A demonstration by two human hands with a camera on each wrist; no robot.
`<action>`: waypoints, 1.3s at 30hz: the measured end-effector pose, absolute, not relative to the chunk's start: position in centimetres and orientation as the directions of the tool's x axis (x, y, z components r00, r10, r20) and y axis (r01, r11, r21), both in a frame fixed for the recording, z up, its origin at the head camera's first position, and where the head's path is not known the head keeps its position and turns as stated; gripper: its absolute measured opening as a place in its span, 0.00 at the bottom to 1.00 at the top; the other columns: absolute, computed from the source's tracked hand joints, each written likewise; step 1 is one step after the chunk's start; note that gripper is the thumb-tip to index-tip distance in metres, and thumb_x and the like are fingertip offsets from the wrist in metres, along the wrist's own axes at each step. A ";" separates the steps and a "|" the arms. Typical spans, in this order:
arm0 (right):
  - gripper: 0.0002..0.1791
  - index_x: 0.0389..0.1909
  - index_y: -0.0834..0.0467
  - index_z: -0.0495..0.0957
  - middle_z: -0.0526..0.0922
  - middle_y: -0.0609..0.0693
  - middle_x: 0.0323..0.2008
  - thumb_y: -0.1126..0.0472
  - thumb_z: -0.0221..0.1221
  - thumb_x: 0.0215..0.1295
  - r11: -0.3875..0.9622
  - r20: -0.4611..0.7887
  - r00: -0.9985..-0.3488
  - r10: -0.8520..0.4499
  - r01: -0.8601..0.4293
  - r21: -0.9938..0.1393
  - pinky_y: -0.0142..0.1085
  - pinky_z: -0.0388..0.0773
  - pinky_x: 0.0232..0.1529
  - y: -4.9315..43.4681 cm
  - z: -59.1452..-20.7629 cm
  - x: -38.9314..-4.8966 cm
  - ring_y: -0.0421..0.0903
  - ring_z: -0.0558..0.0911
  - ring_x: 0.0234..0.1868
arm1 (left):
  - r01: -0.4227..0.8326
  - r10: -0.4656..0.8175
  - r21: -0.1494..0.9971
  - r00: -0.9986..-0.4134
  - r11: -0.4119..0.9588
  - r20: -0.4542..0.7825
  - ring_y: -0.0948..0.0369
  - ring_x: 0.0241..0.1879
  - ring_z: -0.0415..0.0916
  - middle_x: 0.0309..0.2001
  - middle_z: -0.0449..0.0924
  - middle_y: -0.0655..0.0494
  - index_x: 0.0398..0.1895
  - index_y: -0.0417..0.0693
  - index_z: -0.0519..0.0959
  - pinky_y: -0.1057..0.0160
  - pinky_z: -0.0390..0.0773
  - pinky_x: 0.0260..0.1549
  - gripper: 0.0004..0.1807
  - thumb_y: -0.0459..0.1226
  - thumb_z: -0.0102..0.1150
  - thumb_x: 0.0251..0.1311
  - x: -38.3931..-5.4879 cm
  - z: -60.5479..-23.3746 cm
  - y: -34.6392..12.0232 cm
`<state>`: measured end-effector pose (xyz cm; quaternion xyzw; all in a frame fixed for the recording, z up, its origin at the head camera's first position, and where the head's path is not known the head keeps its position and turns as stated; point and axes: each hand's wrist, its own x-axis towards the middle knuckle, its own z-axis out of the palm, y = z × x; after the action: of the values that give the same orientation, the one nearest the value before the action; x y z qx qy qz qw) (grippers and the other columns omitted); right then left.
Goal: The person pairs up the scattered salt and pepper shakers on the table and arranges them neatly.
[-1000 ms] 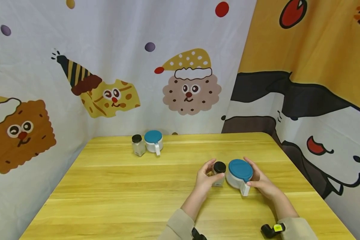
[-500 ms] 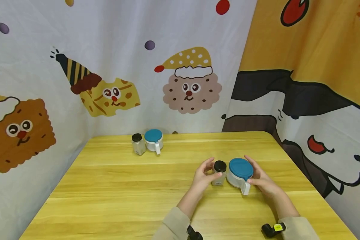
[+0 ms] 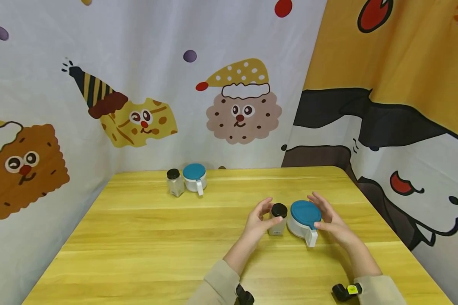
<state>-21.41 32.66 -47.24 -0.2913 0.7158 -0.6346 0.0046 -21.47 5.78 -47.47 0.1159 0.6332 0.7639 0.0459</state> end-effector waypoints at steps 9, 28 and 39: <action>0.46 0.75 0.60 0.43 0.48 0.66 0.72 0.77 0.56 0.59 0.138 0.310 -0.876 -0.369 -0.382 -0.914 0.23 0.52 0.62 32.7 -45.9 -21.3 0.42 0.53 0.71 | 0.099 0.259 0.979 -0.955 -0.177 0.143 0.54 0.57 0.68 0.56 0.74 0.53 0.66 0.54 0.70 0.40 0.56 0.61 0.35 0.34 0.70 0.53 -21.4 -47.1 5.3; 0.48 0.75 0.58 0.45 0.48 0.63 0.73 0.81 0.55 0.57 0.134 0.361 -0.876 -0.320 -0.419 -0.898 0.21 0.51 0.61 31.7 -43.6 -21.1 0.42 0.50 0.72 | 0.157 0.286 0.986 -0.944 -0.047 0.164 0.54 0.64 0.60 0.60 0.71 0.64 0.67 0.62 0.68 0.38 0.53 0.62 0.37 0.38 0.72 0.52 -21.0 -45.7 4.0; 0.48 0.75 0.59 0.44 0.48 0.60 0.73 0.79 0.57 0.56 0.091 0.396 -0.854 -0.338 -0.448 -0.889 0.23 0.50 0.63 30.8 -42.6 -21.1 0.45 0.49 0.72 | 0.220 0.274 0.975 -0.937 -0.018 0.217 0.56 0.66 0.58 0.62 0.70 0.65 0.67 0.64 0.66 0.43 0.49 0.65 0.39 0.39 0.72 0.52 -20.9 -44.1 3.0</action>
<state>-21.10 30.75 -42.60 -0.2665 0.7371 -0.6194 -0.0446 -20.86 2.99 -44.07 0.1766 0.7004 0.6913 0.0195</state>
